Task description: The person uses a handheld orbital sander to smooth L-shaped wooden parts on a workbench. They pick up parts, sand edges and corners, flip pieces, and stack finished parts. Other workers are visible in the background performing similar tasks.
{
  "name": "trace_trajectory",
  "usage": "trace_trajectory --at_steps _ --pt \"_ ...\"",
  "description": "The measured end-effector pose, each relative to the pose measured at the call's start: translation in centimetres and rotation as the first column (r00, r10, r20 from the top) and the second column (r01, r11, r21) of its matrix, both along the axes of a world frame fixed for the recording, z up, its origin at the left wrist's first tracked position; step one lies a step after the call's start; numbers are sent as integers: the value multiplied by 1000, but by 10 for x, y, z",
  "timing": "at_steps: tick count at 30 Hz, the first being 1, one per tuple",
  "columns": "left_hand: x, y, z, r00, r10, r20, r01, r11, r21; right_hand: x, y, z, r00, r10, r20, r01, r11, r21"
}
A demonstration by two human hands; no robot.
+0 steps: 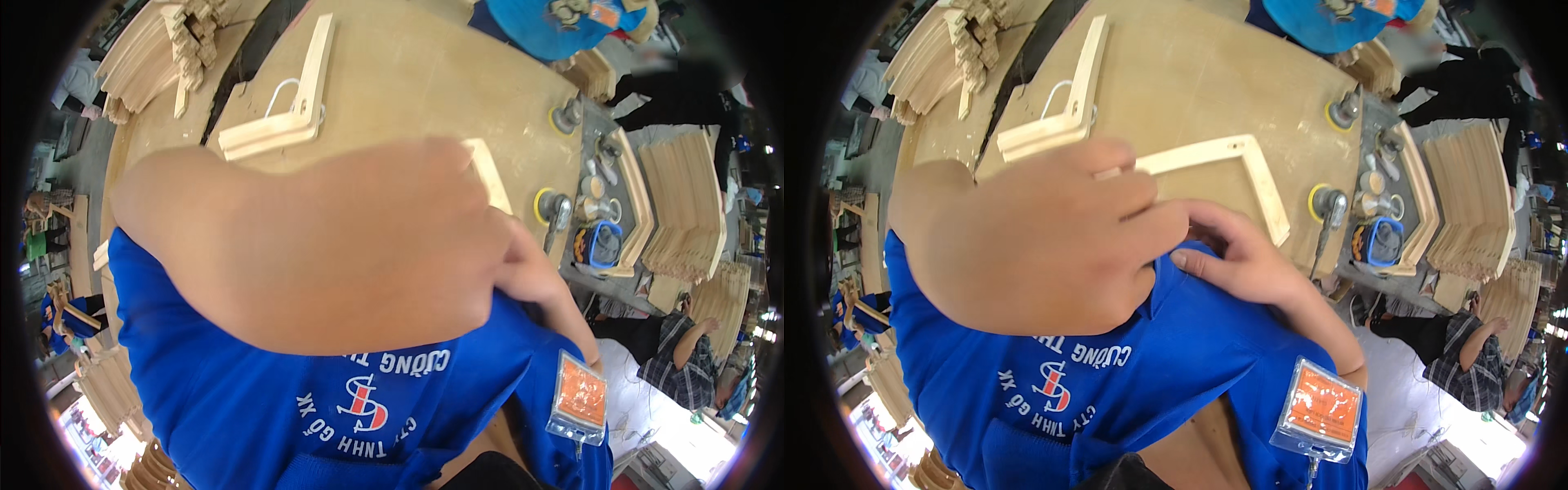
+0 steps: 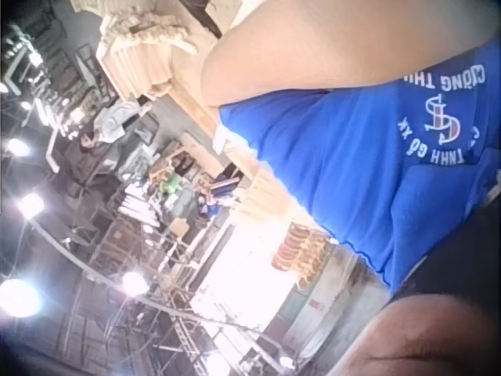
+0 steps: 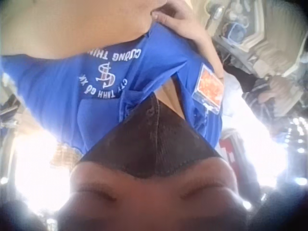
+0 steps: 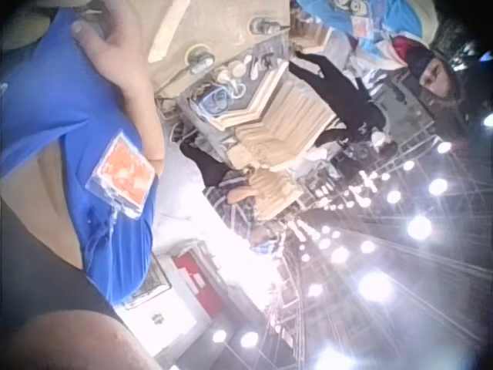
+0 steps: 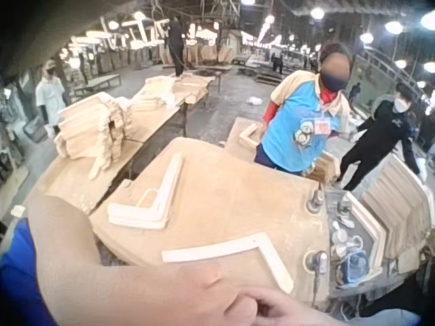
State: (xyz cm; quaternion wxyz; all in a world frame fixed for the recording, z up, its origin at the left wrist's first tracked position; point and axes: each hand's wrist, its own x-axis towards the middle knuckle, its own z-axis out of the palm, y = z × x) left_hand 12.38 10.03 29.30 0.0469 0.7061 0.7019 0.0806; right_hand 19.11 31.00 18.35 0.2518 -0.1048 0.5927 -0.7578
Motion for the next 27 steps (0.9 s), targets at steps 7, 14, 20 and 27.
trace_trajectory --at_steps 7,14,20,27 --pt "-22 6 6 929 -230 291 283 947 -154 -1 16 88 356 241 -903 16 964 264" --pt "-54 3 -7 717 -252 650 357 933 -32 13 -32 84 205 493 -845 175 831 528" --pt "-70 -5 -34 522 -310 795 401 911 92 14 -33 82 430 718 -547 133 549 825" --pt "-68 1 -124 -99 340 935 59 940 -336 -4 -38 83 443 816 -371 66 384 921"
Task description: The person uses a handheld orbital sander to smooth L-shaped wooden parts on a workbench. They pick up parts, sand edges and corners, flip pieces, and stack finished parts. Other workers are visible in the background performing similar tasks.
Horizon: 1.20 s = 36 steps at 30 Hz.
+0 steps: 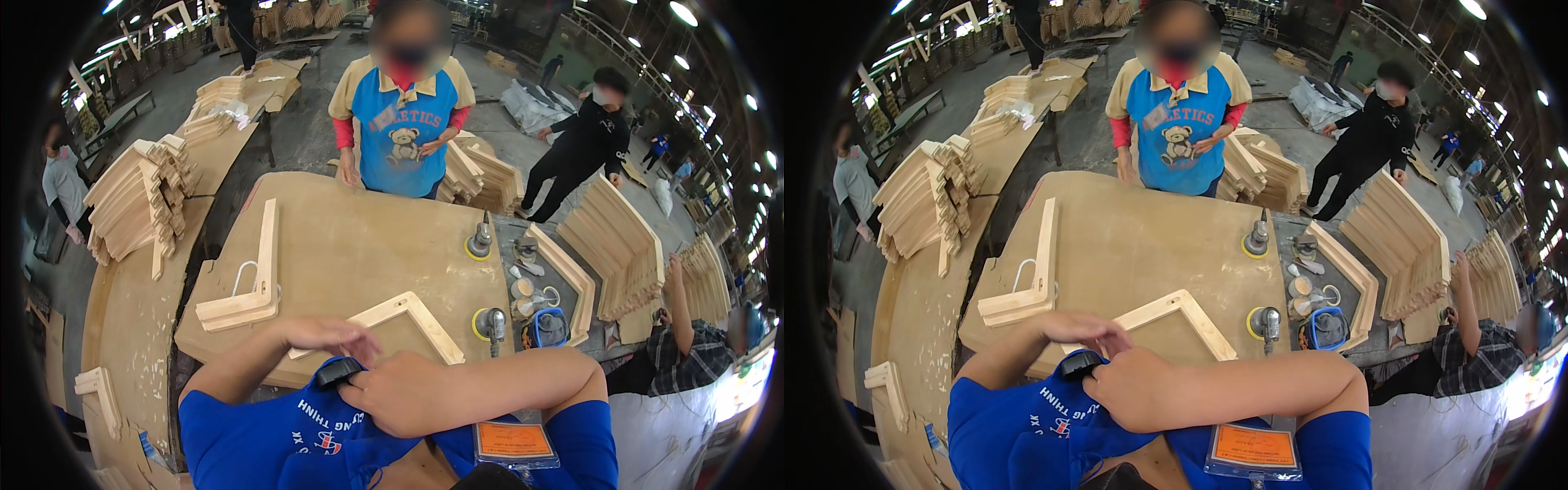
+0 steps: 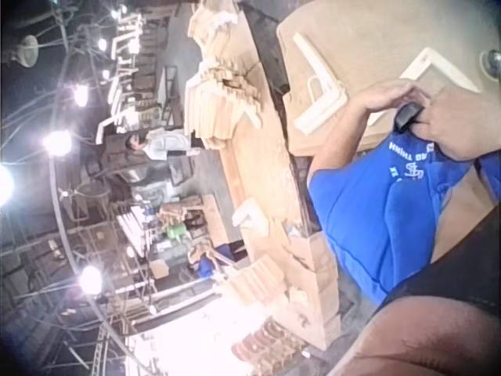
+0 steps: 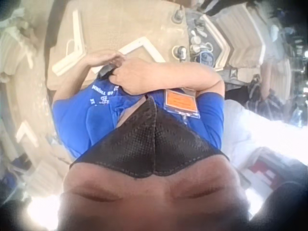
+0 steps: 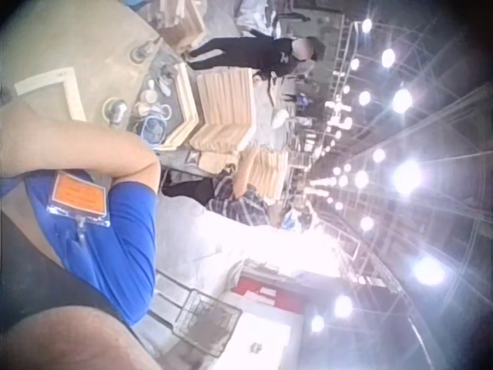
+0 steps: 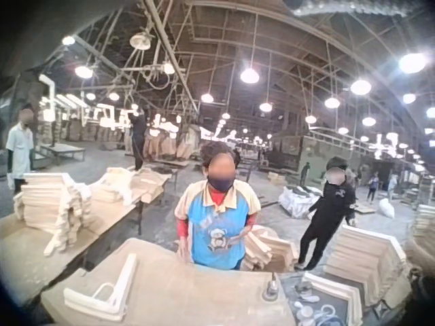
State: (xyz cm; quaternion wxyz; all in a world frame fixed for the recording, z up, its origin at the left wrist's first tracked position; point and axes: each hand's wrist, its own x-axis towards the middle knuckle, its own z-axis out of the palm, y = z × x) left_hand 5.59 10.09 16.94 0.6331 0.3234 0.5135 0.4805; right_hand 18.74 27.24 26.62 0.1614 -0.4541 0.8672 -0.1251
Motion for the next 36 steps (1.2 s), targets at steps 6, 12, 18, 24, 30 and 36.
trace_trajectory --at_steps 6,12,18,24,30,36 --pt "23 -5 -47 986 -15 169 -4 994 113 -5 -5 0 999 47 -1 -47 997 54" --pt "32 -3 -38 963 210 171 -187 972 -140 -6 -12 -4 998 49 -28 -44 985 168" --pt "30 3 -36 986 123 111 -117 991 -59 0 -14 -11 991 28 -133 -13 994 112" --pt "25 2 -39 986 43 158 -53 997 59 1 -16 -17 982 23 -189 -10 997 72" --pt "26 2 -33 998 4 63 -10 995 104 0 -19 -21 999 41 -10 -40 994 107" --pt "23 8 -21 975 -165 152 73 874 481 -5 -17 -21 994 90 -58 -85 993 81"
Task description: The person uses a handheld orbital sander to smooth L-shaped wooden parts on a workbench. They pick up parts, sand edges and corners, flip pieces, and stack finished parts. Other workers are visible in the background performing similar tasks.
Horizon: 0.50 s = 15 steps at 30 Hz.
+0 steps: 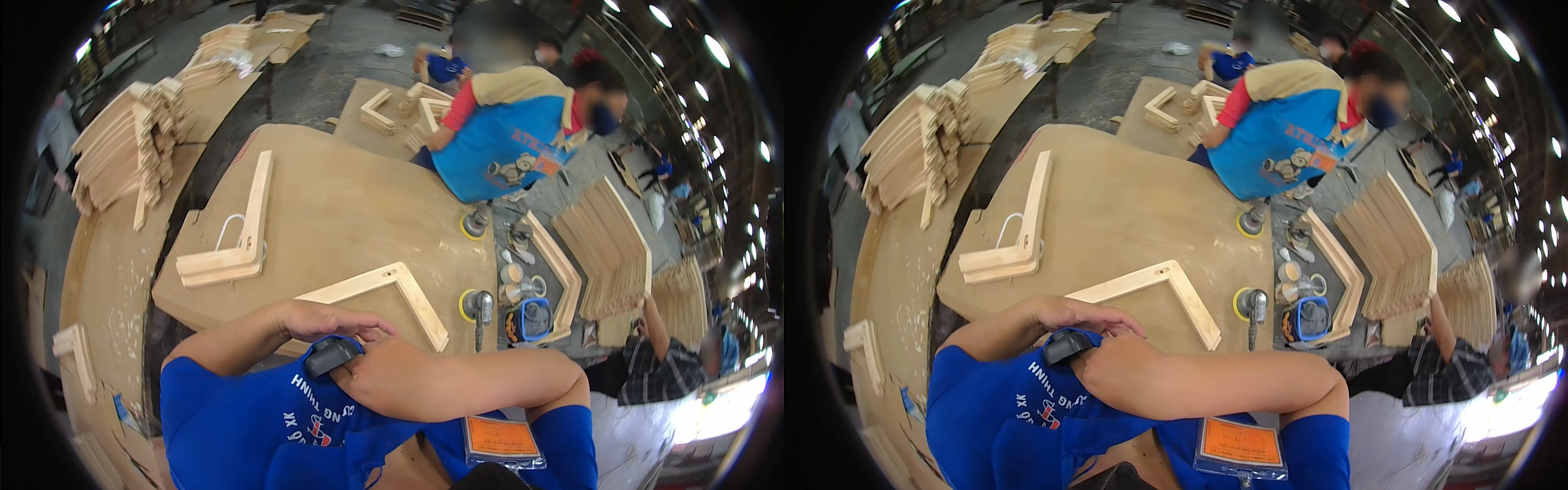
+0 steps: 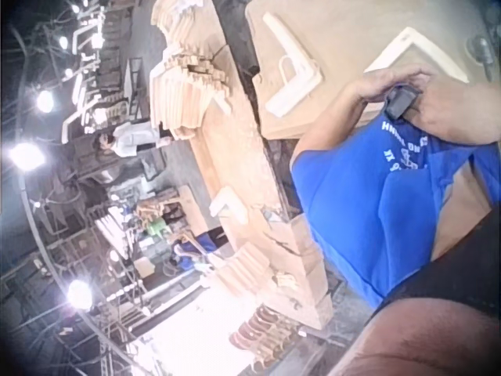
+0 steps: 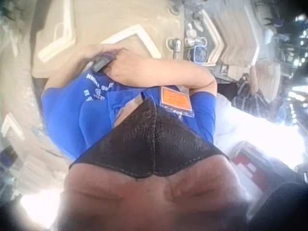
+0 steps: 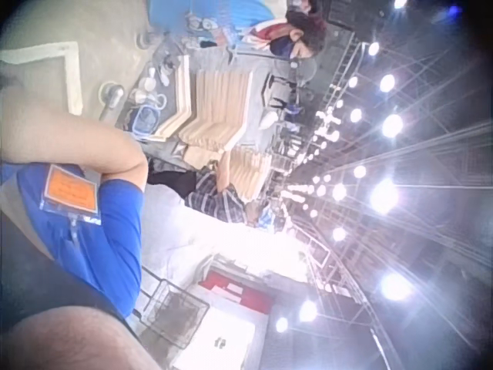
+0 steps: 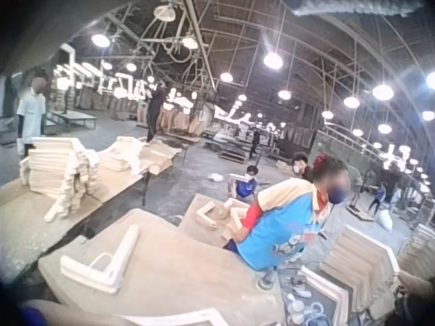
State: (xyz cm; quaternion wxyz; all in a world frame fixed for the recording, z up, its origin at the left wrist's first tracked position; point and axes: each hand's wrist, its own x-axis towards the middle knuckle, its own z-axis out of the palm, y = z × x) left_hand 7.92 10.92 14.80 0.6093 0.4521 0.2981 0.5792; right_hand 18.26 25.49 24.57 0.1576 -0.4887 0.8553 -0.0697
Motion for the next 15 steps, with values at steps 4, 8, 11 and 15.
trace_trajectory --at_steps 4,8,11,15 --pt "-9 -3 15 969 28 -245 -7 996 85 -7 2 8 997 77 -23 -76 994 72" --pt "-11 -9 29 953 25 -301 -3 997 71 -17 0 16 969 10 248 -49 987 151" --pt "-12 -12 34 953 -5 -302 -2 1000 -23 -20 -4 17 971 9 239 -51 984 169" --pt "-16 -12 34 949 -35 -315 43 999 20 -16 -3 11 990 -23 142 22 1000 8"
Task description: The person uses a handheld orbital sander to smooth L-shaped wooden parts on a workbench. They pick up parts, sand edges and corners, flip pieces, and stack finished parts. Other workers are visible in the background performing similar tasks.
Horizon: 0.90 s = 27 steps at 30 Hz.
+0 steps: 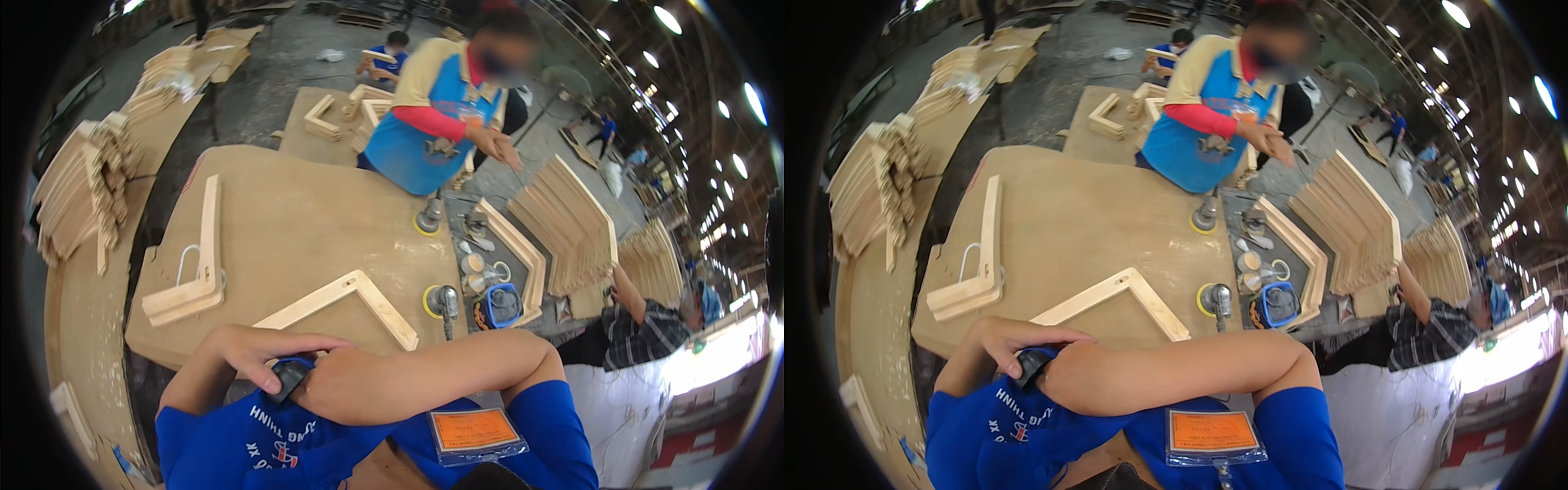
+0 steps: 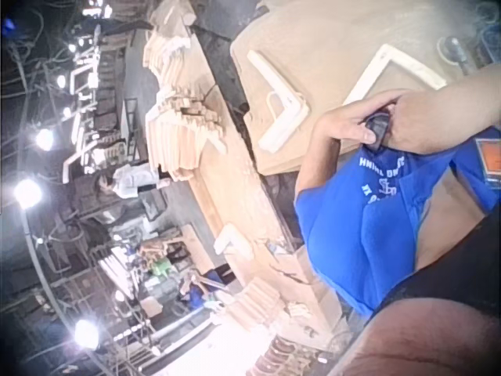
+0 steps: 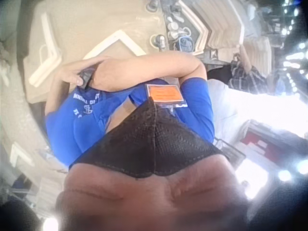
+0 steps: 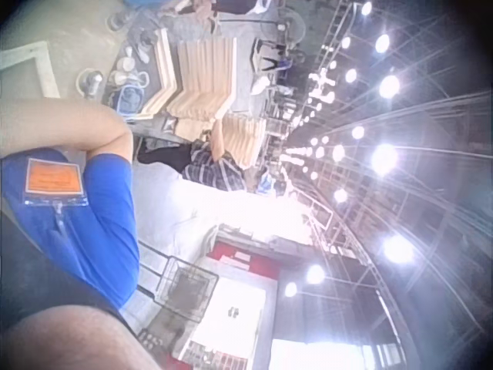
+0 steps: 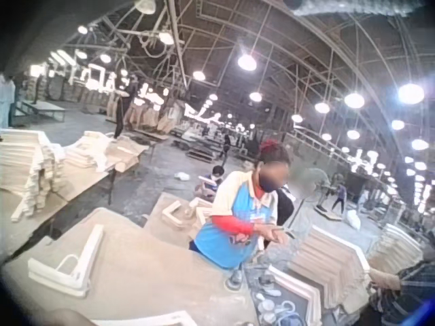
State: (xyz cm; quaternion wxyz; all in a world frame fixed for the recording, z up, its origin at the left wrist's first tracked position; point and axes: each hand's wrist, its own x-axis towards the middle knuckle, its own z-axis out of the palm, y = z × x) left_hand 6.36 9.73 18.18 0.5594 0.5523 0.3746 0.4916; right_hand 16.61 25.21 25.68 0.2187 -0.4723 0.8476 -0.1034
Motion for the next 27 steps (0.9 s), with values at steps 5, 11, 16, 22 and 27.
trace_trajectory --at_steps 5,11,16,22,27 --pt "-3 -3 1 997 -57 48 61 995 -76 10 7 -6 997 13 -74 -16 999 -40" --pt "-10 6 2 998 -63 11 64 983 -171 15 -6 -4 967 -40 -251 53 997 48" --pt "-14 19 1 997 -9 -71 -2 988 -157 14 -2 0 948 -70 -309 54 997 -58" --pt "-19 18 2 989 -83 -127 60 983 -171 16 8 -7 934 -60 -353 20 993 -118" --pt "-18 13 5 977 -120 -178 96 986 -139 22 12 -18 904 -2 -427 -66 988 -142"
